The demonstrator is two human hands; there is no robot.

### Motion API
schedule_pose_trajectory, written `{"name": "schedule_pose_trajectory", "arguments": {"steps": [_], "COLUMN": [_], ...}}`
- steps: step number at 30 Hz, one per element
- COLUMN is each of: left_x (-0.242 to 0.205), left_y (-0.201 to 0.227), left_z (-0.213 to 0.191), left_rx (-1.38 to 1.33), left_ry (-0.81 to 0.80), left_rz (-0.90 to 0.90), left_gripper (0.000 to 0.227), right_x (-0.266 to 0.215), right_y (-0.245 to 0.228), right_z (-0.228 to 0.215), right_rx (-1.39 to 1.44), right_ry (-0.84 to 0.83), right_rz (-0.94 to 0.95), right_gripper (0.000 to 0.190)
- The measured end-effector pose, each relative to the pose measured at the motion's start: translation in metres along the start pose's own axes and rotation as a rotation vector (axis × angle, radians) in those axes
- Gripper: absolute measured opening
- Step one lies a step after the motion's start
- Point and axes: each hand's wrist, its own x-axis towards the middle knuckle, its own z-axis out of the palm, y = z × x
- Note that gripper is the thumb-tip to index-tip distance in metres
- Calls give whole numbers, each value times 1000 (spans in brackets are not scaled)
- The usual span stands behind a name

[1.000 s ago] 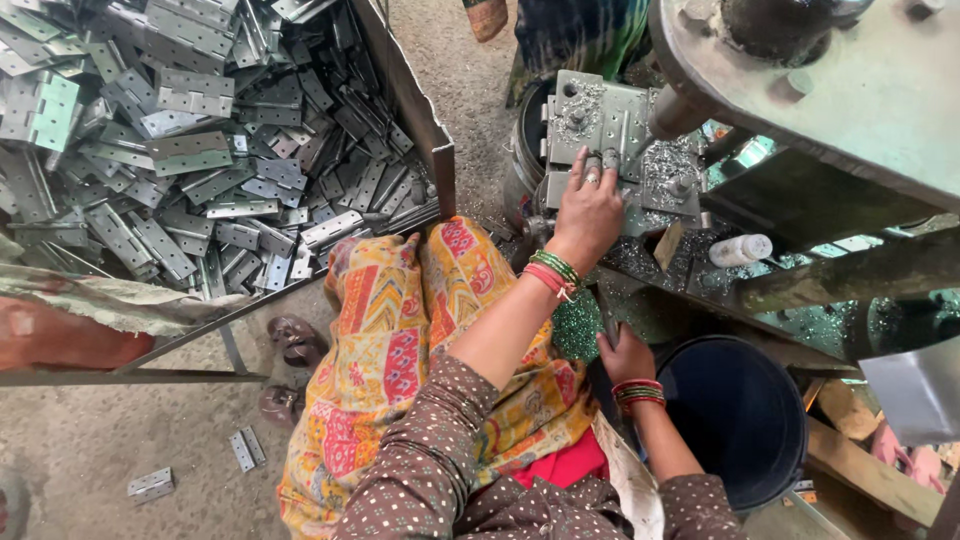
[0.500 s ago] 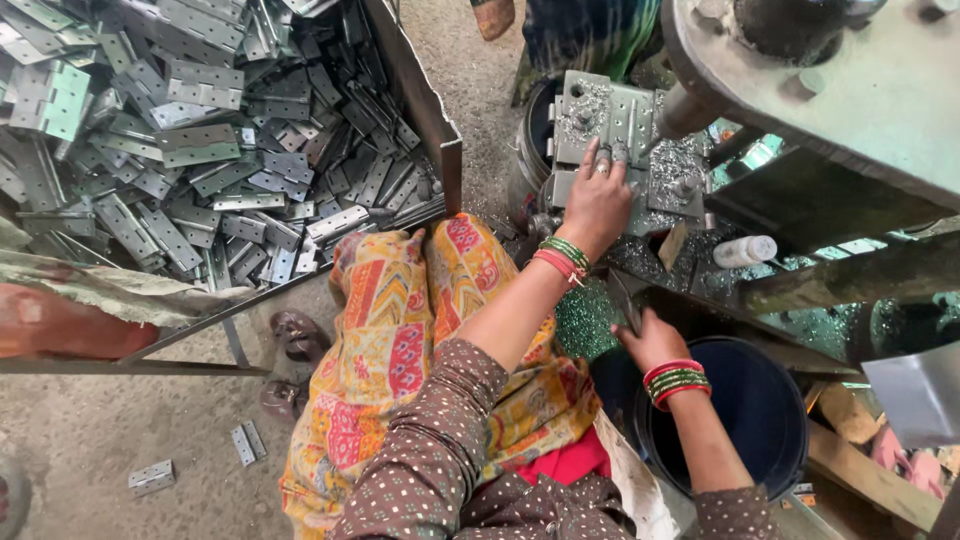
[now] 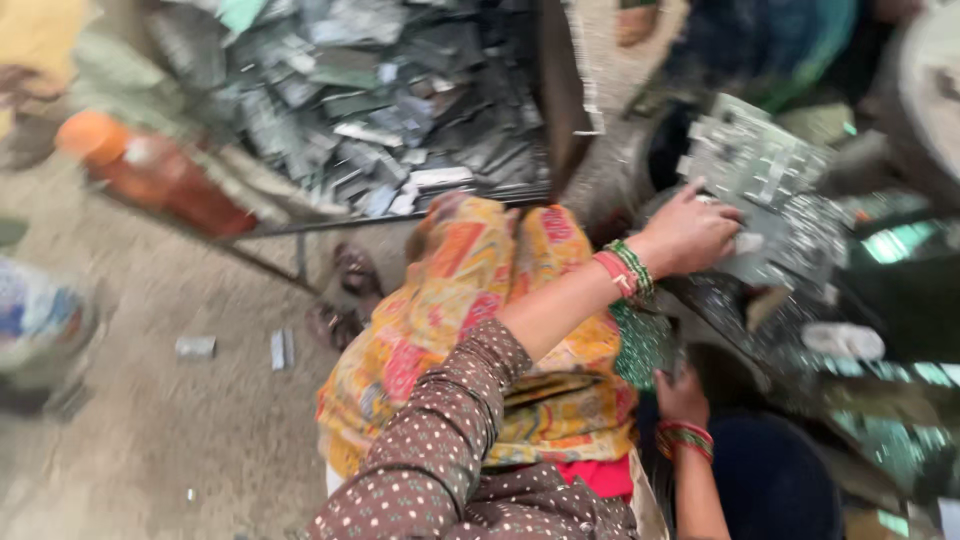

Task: The person sits on the floor and repeatedly picks up metal hinge pieces from a nearby bin. She places each piece into a press machine, operates the lever to process it, and then removes the finished piece to place it into a pile.

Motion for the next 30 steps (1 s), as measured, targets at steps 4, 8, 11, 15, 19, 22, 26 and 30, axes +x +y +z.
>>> {"name": "schedule_pose_trajectory", "arguments": {"steps": [4, 8, 11, 15, 19, 22, 26, 30], "left_x": [-53, -109, -135, -142, -145, -139, -147, -153], "left_y": [-67, -173, -237, -298, -331, -344, -352, -357], "left_z": [-40, -79, -80, -42, -2, 20, 28, 15], "left_rx": [-115, 288, 348, 463, 680, 732, 776, 717], "left_ry": [459, 590, 469, 289, 260, 213, 78, 135], "left_rz": [-89, -651, -782, -884, -815, -797, -718, -656], "left_gripper": [27, 21, 23, 20, 16, 14, 10, 7], "right_x": [-2, -2, -5, -13, -13, -11, -15, -14], "right_y": [-13, -41, -68, -88, -95, -93, -91, -97], "right_z": [-64, -117, -133, -142, -143, -142, -141, -142], "right_rx": [-69, -109, -198, -213, -214, -204, -175, -157], "right_ry": [-135, -226, -230, -254, -257, -248, -266, -267], "right_rz": [128, 108, 159, 207, 241, 269, 265, 267], "right_gripper": [65, 67, 65, 63, 58, 54, 52, 52]}}
